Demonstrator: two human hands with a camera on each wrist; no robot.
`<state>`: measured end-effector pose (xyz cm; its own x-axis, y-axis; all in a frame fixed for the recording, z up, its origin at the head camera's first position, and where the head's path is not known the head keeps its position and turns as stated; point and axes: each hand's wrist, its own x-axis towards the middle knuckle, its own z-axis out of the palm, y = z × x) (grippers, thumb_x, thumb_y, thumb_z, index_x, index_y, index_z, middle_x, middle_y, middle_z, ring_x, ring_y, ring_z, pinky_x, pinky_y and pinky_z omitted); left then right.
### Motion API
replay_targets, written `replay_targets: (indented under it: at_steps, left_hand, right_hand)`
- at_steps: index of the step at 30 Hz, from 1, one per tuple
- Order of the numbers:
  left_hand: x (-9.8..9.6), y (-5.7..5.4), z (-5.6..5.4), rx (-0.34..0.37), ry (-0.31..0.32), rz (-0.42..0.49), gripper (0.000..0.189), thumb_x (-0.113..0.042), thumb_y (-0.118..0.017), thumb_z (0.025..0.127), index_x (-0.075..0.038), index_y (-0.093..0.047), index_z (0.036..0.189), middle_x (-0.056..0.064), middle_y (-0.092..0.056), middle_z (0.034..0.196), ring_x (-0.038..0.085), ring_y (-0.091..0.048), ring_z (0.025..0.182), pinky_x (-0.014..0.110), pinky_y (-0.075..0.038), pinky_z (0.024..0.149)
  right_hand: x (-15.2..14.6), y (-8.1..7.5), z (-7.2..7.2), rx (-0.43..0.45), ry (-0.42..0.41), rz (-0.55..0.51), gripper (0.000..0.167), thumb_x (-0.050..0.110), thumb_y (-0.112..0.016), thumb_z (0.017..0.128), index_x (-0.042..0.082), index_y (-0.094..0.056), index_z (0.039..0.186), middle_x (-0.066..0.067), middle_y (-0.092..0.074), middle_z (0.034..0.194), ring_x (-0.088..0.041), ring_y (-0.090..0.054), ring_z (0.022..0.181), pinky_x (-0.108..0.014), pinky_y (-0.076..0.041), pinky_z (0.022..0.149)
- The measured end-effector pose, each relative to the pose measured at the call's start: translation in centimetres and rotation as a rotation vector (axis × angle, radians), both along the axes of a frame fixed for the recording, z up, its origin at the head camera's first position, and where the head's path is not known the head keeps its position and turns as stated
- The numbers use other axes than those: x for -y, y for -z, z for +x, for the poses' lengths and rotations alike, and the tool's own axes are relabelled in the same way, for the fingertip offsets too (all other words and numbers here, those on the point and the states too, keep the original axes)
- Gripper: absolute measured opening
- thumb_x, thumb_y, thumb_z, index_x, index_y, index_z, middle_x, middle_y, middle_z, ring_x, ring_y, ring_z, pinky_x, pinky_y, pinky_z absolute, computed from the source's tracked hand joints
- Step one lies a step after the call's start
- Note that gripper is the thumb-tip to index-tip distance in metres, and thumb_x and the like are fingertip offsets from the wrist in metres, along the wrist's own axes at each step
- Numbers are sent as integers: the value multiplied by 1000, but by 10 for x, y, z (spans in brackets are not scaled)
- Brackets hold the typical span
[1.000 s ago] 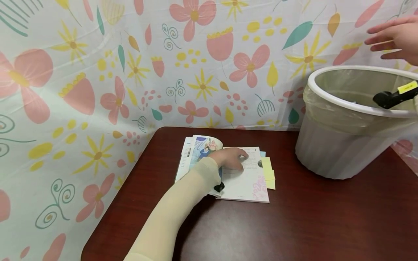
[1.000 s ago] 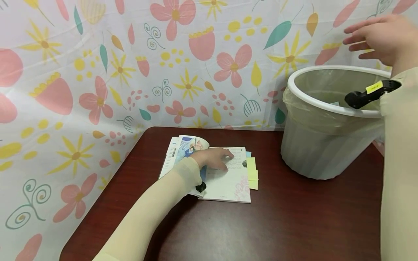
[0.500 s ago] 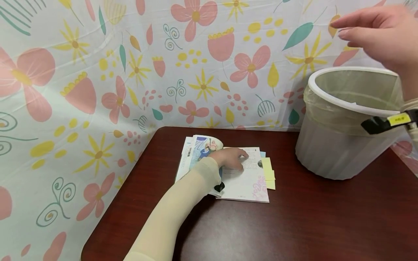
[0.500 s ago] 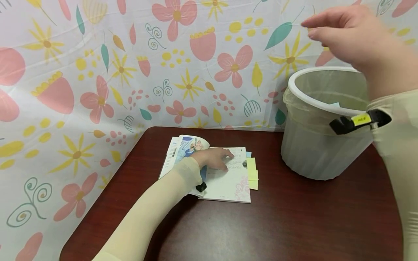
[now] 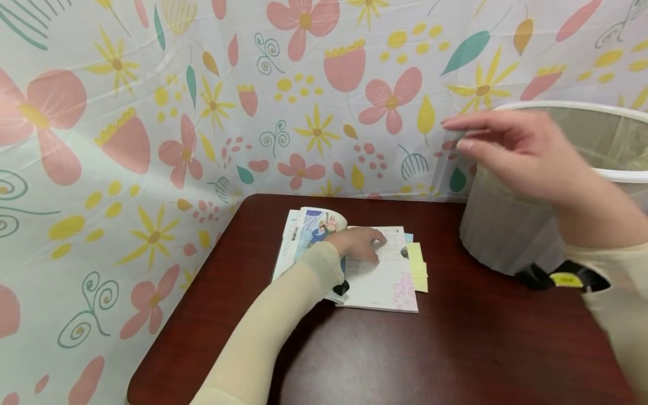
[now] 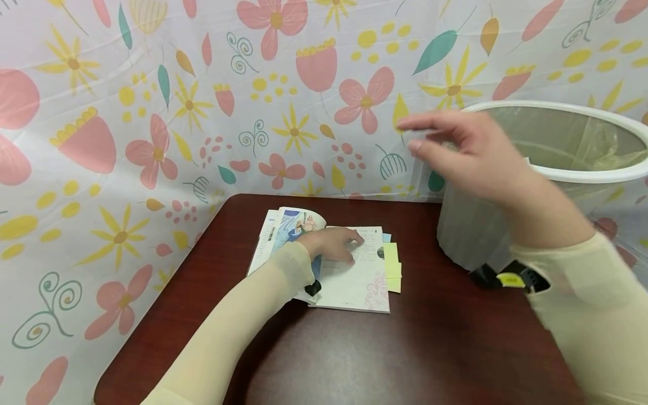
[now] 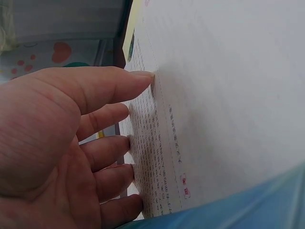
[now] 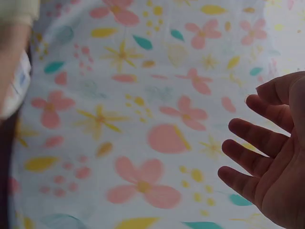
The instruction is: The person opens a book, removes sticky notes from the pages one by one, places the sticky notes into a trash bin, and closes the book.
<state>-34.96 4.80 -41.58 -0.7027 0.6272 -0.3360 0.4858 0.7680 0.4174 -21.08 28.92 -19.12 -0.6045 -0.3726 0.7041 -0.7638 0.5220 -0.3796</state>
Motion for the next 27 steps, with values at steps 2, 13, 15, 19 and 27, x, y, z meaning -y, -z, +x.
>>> replay_targets:
  at_steps: [2,13,15,19,27]
  left_hand:
    - [0,-1,0,-2,-5,-1,59,-34,-75,92,-37,-55,147,-10,-46,160,17,-41,150,41,-40,118]
    - [-4,-3,-5,26,-17,-7,60,-33,-77,90,-37,-56,146,-11,-46,160,15,-41,150,41,-38,120]
    - [-5,-3,-5,28,-13,-9,60,-33,-77,90,-35,-56,146,-10,-47,159,15,-41,149,41,-37,120]
    - [-5,-4,-4,22,-9,-15,61,-34,-77,90,-33,-56,147,-9,-47,159,15,-42,148,41,-37,121]
    - [-4,-4,1,-11,0,-38,58,-32,-75,92,-33,-56,147,-8,-48,159,15,-42,149,41,-39,120]
  right_hand:
    - [6,18,1,34,-5,12,36,-11,-66,91,1,-74,123,18,-75,112,1,-67,85,-9,-51,75]
    - [16,129,-22,464,97,-85,28,14,-64,102,9,-73,127,8,-74,122,10,-64,105,-7,-48,88]
    - [16,151,-27,527,79,-90,29,16,-62,103,6,-71,129,-6,-73,128,10,-64,107,-8,-49,89]
    - [16,189,-34,670,85,-72,34,23,-59,105,7,-67,134,-16,-68,136,5,-63,111,-13,-51,91]
    - [14,231,-38,843,145,-92,43,28,-58,106,4,-60,142,-20,-59,147,-33,-56,134,-46,-50,106]
